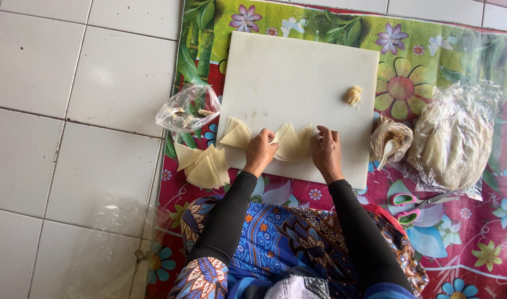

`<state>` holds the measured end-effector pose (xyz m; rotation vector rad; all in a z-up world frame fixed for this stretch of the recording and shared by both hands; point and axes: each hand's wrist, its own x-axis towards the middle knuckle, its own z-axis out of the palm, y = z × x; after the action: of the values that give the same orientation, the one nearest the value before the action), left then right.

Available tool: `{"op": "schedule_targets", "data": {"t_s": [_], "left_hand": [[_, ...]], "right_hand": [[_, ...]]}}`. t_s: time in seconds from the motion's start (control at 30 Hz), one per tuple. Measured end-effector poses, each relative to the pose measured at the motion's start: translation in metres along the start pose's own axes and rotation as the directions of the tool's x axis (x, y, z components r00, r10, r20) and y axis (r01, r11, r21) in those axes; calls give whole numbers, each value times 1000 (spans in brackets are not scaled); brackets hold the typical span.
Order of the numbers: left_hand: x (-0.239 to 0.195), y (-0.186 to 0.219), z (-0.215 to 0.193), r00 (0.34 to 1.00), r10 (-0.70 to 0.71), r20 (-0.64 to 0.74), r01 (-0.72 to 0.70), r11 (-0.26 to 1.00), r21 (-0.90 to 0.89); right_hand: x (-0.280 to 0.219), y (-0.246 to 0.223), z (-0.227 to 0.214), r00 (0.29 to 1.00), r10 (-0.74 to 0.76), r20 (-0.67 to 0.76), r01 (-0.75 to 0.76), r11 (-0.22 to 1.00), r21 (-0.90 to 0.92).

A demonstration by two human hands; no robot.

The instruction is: The person sits on a floral mat and prepares samosas by hand. They fold thin pastry sheets into cones, fill them with a brown mixture using a small spoon, and seal the edges. The finished samosas are placed into a plastic bag.

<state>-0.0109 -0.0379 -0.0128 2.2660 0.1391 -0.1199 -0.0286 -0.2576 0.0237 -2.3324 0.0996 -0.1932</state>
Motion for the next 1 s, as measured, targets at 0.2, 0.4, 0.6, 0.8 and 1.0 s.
{"op": "schedule_targets", "data": {"t_s": [0.2,0.4,0.6,0.8,1.0], "left_hand": [[4,-24,-94,1000,-18,6,16,958,285],[-6,10,-123,972,102,-209,7,885,465],[-12,57,-14,968,252,17,-246,928,279],[-17,52,24,939,338,-65,-319,925,206],[-2,50,16,987,136,90,-88,910,-406]], "right_hand": [[0,-4,8,987,-151,-59,139,975,-173],[4,-1,15,1000,17,21,-15,997,-77],[4,15,13,999,-45,14,46,992,-120],[-6,5,19,995,-96,16,97,974,-203],[12,3,13,963,142,230,-239,846,477]]}}
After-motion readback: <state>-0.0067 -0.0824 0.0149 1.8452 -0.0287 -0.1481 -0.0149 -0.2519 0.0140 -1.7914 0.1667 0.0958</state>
